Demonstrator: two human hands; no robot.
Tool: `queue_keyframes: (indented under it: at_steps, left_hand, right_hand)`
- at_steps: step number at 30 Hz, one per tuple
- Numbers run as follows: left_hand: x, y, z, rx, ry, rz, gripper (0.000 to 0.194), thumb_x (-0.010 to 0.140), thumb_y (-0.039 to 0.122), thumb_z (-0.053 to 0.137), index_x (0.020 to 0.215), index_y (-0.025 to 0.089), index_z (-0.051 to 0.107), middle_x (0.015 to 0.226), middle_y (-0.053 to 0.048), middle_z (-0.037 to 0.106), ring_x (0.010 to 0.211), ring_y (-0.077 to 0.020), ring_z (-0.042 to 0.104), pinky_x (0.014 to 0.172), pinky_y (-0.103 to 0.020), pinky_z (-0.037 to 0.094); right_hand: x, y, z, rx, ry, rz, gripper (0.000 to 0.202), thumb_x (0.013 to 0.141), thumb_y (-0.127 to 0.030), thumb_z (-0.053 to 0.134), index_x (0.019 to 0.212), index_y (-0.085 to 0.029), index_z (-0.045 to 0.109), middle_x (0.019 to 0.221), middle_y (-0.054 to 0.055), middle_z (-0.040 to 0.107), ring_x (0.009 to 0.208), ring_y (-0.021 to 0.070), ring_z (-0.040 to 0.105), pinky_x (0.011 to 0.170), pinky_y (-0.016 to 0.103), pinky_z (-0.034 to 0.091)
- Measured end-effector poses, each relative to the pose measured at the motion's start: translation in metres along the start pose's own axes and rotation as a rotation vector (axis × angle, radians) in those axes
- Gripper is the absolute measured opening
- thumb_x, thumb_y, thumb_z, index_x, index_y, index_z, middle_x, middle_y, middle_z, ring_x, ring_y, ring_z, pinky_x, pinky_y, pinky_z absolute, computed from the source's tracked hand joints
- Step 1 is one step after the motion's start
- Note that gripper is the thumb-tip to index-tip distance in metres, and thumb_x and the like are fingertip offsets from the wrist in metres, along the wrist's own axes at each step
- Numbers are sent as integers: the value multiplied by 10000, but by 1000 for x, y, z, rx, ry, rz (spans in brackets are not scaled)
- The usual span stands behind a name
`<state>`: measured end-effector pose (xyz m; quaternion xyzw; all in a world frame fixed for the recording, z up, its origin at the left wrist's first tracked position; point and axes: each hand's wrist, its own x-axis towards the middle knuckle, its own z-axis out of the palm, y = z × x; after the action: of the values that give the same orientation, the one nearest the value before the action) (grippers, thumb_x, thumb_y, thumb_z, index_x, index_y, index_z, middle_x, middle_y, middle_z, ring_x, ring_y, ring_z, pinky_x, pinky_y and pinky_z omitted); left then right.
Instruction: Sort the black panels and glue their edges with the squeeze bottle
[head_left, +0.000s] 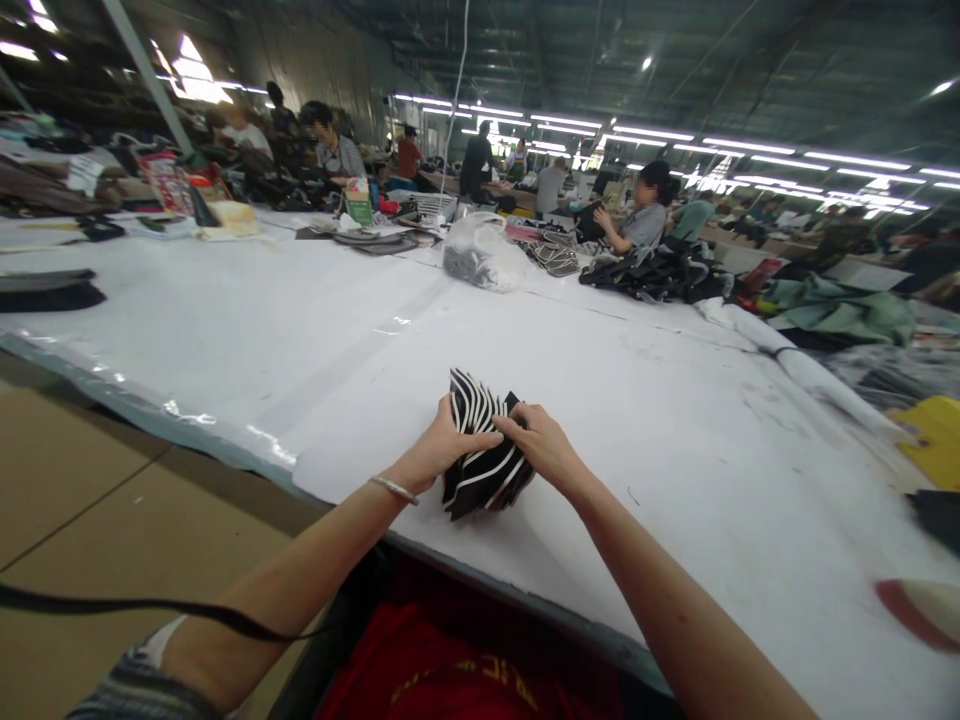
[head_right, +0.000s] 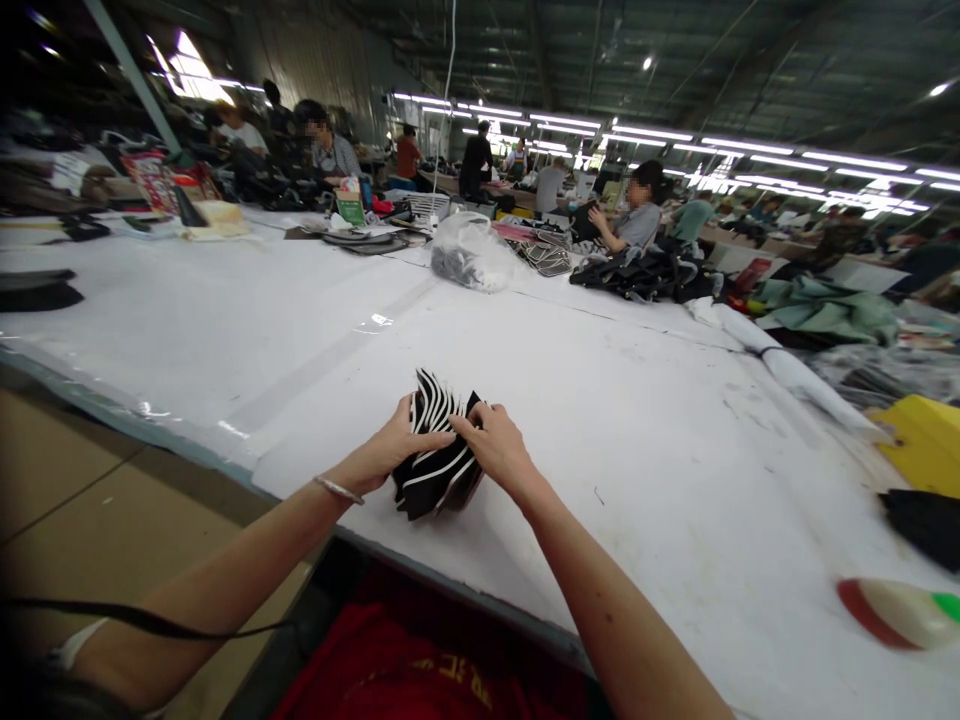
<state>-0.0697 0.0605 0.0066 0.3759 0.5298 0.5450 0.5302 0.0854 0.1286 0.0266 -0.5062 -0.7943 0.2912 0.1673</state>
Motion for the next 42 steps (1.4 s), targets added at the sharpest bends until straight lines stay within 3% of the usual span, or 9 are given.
queue_keyframes:
  at_steps: [5,9,13,15,18,27,31,37,42]
  left_hand:
    - [0,-1,1,-2,12,4,909,587,346,884,1303,192,345,1304,-155,546,1193,-283,554,1053,-446,426]
    - [-1,-3,3,20,16,33,907,590,340,882,1305,189,346,1309,-156,542,1209,-278,539,1064,-435,415]
    - [-1,-4,4,26,30,43,925,576,311,888,1308,181,338,1301,-160,545,1212,-275,534,1063,-422,415]
    - [-2,-3,4,23,32,36,908,582,300,884,1299,178,340,1300,-160,545,1201,-276,541,1047,-420,429]
    - [-2,-2,3,14,26,37,886,590,310,879,1291,182,352,1296,-155,549,1192,-281,551,1029,-427,445]
    - [-4,-1,2,-25,26,20,859,608,373,872,1283,181,376,1288,-158,560,1182,-284,563,1032,-434,447]
    - [-2,-1,1,-63,26,-16,846,617,371,867,1283,181,381,1251,-153,580,1154,-283,584,1014,-438,461]
    - [0,-3,-1,-74,13,-27,866,598,328,880,1292,190,380,1231,-142,594,1117,-275,603,990,-433,478]
    - [2,-3,-3,-71,26,-44,825,638,344,854,1296,190,380,1240,-136,593,1123,-267,600,983,-404,483]
  right_hand:
    - [-5,11,2,173,48,-33,249,834,-460,508,904,-222,494,934,25,560,877,207,535,813,332,401]
    - [-7,9,4,308,64,-48,401,782,-293,479,1170,-262,387,1064,27,553,835,194,549,797,340,419]
    - [-4,0,6,122,67,-90,211,788,-202,374,961,-231,492,997,47,529,894,214,518,853,368,382]
    - [-1,-4,7,91,82,-81,132,842,-270,372,886,-225,488,951,45,526,893,216,511,846,364,374]
    - [2,-7,8,63,81,-59,213,861,-441,439,852,-231,472,877,20,526,832,211,506,788,345,370]
    - [3,-4,7,156,56,-16,250,787,-344,458,1019,-254,424,763,-36,519,698,197,510,673,303,366]
    - [6,-6,4,116,12,-53,331,778,-263,427,1103,-276,486,807,-13,554,764,211,537,709,316,391]
    - [13,-16,4,31,19,-19,278,854,-494,488,1029,-279,503,784,-6,564,747,219,546,720,328,393]
    - [18,-13,4,107,-18,6,233,814,-430,517,984,-275,479,727,-28,546,724,209,542,682,300,380]
